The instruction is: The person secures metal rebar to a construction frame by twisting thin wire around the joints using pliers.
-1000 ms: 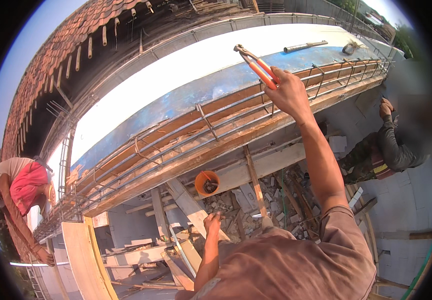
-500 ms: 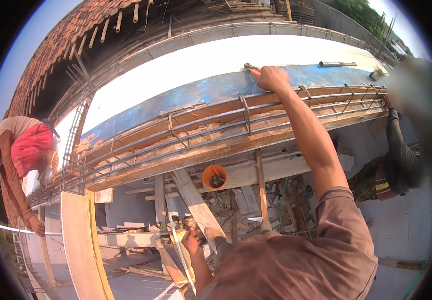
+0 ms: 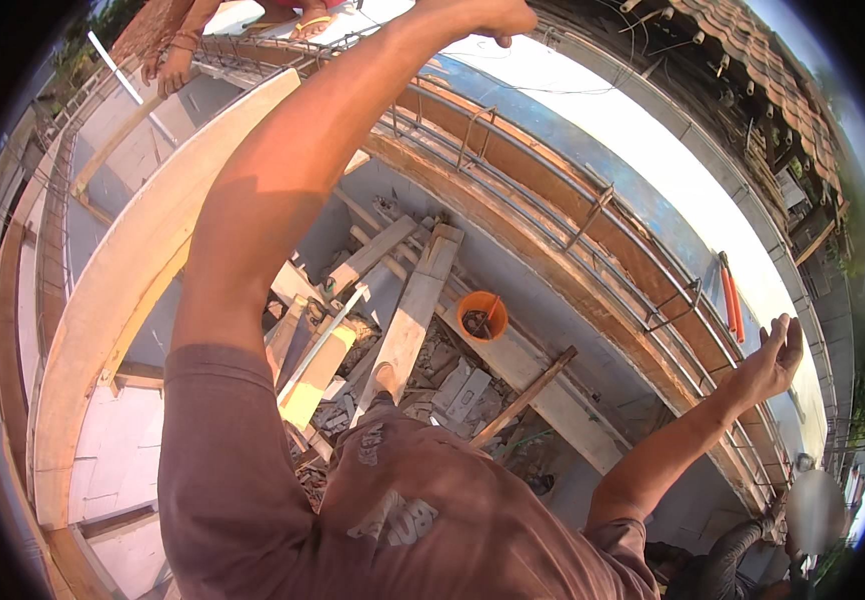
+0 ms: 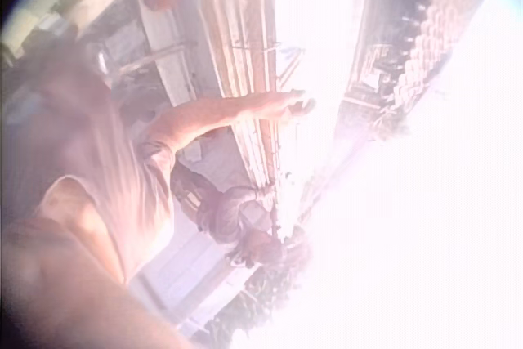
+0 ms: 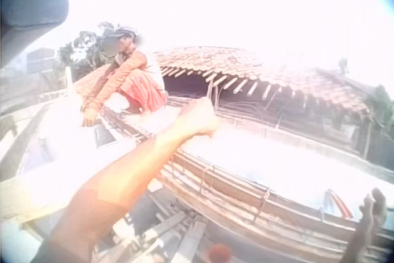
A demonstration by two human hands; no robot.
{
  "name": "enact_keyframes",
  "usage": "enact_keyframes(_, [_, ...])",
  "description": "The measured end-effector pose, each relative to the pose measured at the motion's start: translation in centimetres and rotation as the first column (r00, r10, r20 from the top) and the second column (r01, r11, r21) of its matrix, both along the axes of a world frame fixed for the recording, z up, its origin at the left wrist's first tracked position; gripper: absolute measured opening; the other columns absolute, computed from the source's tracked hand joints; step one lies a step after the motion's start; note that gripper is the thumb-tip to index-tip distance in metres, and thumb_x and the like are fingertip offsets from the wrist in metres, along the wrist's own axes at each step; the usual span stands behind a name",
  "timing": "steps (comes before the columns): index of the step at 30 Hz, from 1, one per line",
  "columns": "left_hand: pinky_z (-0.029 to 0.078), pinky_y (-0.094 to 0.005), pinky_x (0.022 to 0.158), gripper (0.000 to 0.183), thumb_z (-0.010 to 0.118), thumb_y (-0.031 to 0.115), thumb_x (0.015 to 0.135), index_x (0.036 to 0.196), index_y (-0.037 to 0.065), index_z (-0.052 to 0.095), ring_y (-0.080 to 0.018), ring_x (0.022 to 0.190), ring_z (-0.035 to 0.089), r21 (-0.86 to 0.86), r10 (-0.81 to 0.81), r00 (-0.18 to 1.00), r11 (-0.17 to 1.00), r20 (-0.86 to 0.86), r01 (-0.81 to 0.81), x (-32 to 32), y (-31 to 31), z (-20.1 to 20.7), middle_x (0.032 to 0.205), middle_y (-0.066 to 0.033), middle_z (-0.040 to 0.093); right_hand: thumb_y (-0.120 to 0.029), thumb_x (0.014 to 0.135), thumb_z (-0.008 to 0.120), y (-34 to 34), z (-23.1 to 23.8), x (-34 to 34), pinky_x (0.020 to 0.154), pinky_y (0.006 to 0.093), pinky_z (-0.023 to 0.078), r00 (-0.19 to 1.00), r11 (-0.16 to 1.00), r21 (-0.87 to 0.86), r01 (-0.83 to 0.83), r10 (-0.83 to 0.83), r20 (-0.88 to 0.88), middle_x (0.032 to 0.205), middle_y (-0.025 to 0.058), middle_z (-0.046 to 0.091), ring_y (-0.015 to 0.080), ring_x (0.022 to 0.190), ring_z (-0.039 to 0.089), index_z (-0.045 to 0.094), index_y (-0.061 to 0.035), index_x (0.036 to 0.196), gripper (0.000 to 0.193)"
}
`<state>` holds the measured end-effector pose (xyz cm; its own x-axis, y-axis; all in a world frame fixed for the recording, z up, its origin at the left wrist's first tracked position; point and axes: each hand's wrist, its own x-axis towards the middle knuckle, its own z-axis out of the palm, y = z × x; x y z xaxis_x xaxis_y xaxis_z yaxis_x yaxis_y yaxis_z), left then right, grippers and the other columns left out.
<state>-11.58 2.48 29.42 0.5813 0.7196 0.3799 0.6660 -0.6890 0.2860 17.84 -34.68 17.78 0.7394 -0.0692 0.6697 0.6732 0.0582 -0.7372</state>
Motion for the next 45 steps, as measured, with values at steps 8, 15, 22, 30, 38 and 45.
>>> enact_keyframes(8, [0.052, -0.0329, 0.061, 0.014, 0.066, 0.011, 0.076, 0.075, 0.002, 0.076, -0.0185, 0.064, 0.068, 0.014, -0.088, 0.983, 0.996, -0.160, 0.091, 10.5, -0.9, 4.4, 0.072, -0.0113, 0.075, -0.006, 0.099, 0.056, -2.2, 0.3, -9.2, 0.084, 0.0371, 0.060, 0.922, 0.890, -0.314, 0.329, -0.232, 0.310, 0.109, 0.0218, 0.067, 0.0263, 0.098, 0.068, 0.061, 0.0110, 0.121, 0.029])
enact_keyframes(15, [0.052, -0.0332, 0.060, 0.014, 0.065, 0.010, 0.076, 0.074, 0.002, 0.076, -0.0186, 0.064, 0.068, -0.007, -0.113, 0.988, 0.994, -0.102, 0.113, 15.2, -2.3, 6.2, 0.072, -0.0114, 0.075, -0.012, 0.097, 0.053, -4.9, -3.1, -8.6, 0.079, 0.0407, 0.057, 0.983, 0.998, 0.055, -0.033, 0.022, 0.184, 0.107, 0.0222, 0.063, 0.0283, 0.095, 0.065, 0.056, 0.0073, 0.126, 0.035])
enact_keyframes(22, [0.052, -0.0335, 0.060, 0.014, 0.064, 0.009, 0.075, 0.073, 0.001, 0.076, -0.0187, 0.064, 0.068, -0.036, -0.107, 0.993, 0.994, -0.046, 0.105, 17.4, -3.0, 6.4, 0.072, -0.0116, 0.075, -0.018, 0.090, 0.064, -3.8, -2.5, -12.0, 0.077, 0.0356, 0.051, 0.988, 0.905, 0.407, -0.124, 0.075, 0.135, 0.100, 0.0191, 0.061, 0.0273, 0.091, 0.061, 0.064, 0.0112, 0.107, 0.034])
enact_keyframes(30, [0.052, -0.0339, 0.060, 0.014, 0.063, 0.008, 0.074, 0.073, 0.001, 0.075, -0.0188, 0.065, 0.068, -0.085, -0.131, 0.991, 0.988, 0.023, 0.132, 20.3, -4.3, 6.6, 0.072, -0.0118, 0.075, -0.018, 0.091, 0.062, -5.0, -1.8, -14.2, 0.075, 0.0382, 0.053, 0.965, 0.890, 0.383, -0.249, 0.194, 0.178, 0.101, 0.0185, 0.059, 0.0267, 0.088, 0.061, 0.060, 0.0072, 0.111, 0.033])
enact_keyframes(38, [0.052, -0.0342, 0.059, 0.014, 0.063, 0.008, 0.074, 0.072, 0.001, 0.075, -0.0190, 0.065, 0.068, -0.202, -0.115, 0.966, 0.966, 0.231, 0.163, 20.3, -4.6, 7.4, 0.073, -0.0120, 0.075, -0.018, 0.089, 0.063, -4.0, -1.6, -16.8, 0.073, 0.0415, 0.054, 0.915, 0.840, 0.362, -0.404, 0.370, 0.163, 0.099, 0.0163, 0.053, 0.0251, 0.083, 0.059, 0.056, 0.0008, 0.109, 0.028])
enact_keyframes(45, [0.054, -0.0344, 0.069, 0.015, 0.063, 0.007, 0.073, 0.065, -0.003, 0.071, -0.0183, 0.073, 0.070, -0.362, -0.184, 0.934, 0.885, 0.305, 0.293, 16.0, -9.5, -1.5, 0.075, -0.0124, 0.076, -0.011, 0.087, 0.068, -2.4, -1.0, -14.0, 0.081, 0.0418, 0.050, 0.871, 0.904, -0.178, -0.389, 0.424, 0.247, 0.107, 0.0194, 0.057, 0.0267, 0.094, 0.058, 0.056, 0.0030, 0.115, 0.033])
